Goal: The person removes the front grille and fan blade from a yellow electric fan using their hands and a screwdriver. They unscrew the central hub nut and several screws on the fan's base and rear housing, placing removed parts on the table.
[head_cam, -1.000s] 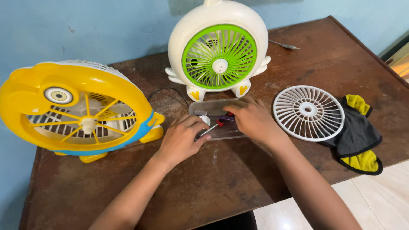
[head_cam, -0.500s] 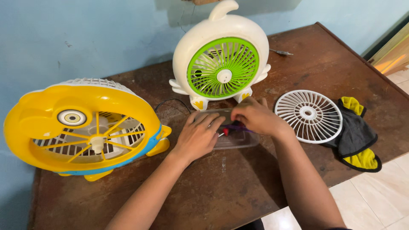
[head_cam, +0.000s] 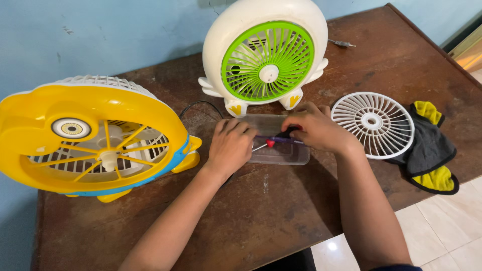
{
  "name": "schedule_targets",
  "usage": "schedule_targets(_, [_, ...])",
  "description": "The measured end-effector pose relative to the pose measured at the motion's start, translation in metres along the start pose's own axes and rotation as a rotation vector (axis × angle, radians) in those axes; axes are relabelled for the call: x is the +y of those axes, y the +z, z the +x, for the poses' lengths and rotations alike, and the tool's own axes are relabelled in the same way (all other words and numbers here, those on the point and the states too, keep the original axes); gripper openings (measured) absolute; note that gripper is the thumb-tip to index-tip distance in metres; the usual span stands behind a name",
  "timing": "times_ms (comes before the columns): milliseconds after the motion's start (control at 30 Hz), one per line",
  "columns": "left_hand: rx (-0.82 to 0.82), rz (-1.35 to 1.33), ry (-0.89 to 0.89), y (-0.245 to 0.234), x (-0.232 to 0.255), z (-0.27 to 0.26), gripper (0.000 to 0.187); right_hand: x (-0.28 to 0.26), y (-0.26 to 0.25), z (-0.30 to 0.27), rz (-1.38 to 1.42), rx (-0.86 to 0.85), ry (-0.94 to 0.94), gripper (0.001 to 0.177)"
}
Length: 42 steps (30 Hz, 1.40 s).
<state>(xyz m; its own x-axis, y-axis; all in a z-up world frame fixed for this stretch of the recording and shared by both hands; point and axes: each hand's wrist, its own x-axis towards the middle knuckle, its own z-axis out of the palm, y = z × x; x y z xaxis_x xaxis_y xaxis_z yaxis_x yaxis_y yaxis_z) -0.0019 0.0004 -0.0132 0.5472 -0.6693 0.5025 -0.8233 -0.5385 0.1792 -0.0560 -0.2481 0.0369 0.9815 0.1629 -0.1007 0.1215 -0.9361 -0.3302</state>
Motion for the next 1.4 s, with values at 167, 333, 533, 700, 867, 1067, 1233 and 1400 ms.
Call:
schedule_targets(167, [0.009, 0.086, -0.012, 0.0, 0.003, 0.003, 0.019, 0.001, -0.01, -0.009, 0.254, 0.211, -0.09, 0.022])
schedule_targets(333, [0.045, 0.076, -0.015, -0.001, 0.004, 0.002, 0.024, 0.004, -0.016, -0.016, 0.385, 0.485, -0.156, 0.019])
schedule_targets(533, [0.042, 0.031, -0.041, -0.001, 0.006, 0.003, 0.019, 0.015, -0.01, -0.015, 0.809, 0.804, -0.033, 0.022])
schedule_targets(700, [0.141, -0.092, -0.083, -0.012, 0.012, 0.006, 0.015, 0.02, -0.004, -0.003, 1.132, 0.888, -0.065, 0.024])
schedule_targets(867, [0.072, -0.681, -0.382, -0.026, 0.031, 0.002, 0.039, 0.006, 0.013, 0.008, 1.456, 0.712, -0.015, 0.021])
schedule_targets(1067, [0.299, -1.423, -0.296, -0.039, 0.037, -0.018, 0.025, -0.02, 0.048, 0.012, 1.528, 0.473, -0.118, 0.013])
schedule_targets(1233, [0.312, -1.339, -0.18, -0.06, 0.025, -0.056, 0.024, -0.048, 0.083, 0.01, 1.372, 0.34, -0.167, 0.009])
schedule_targets(1400, [0.274, -1.254, -0.21, -0.091, 0.012, -0.101, 0.024, -0.078, 0.1, 0.021, 1.576, 0.306, -0.076, 0.008])
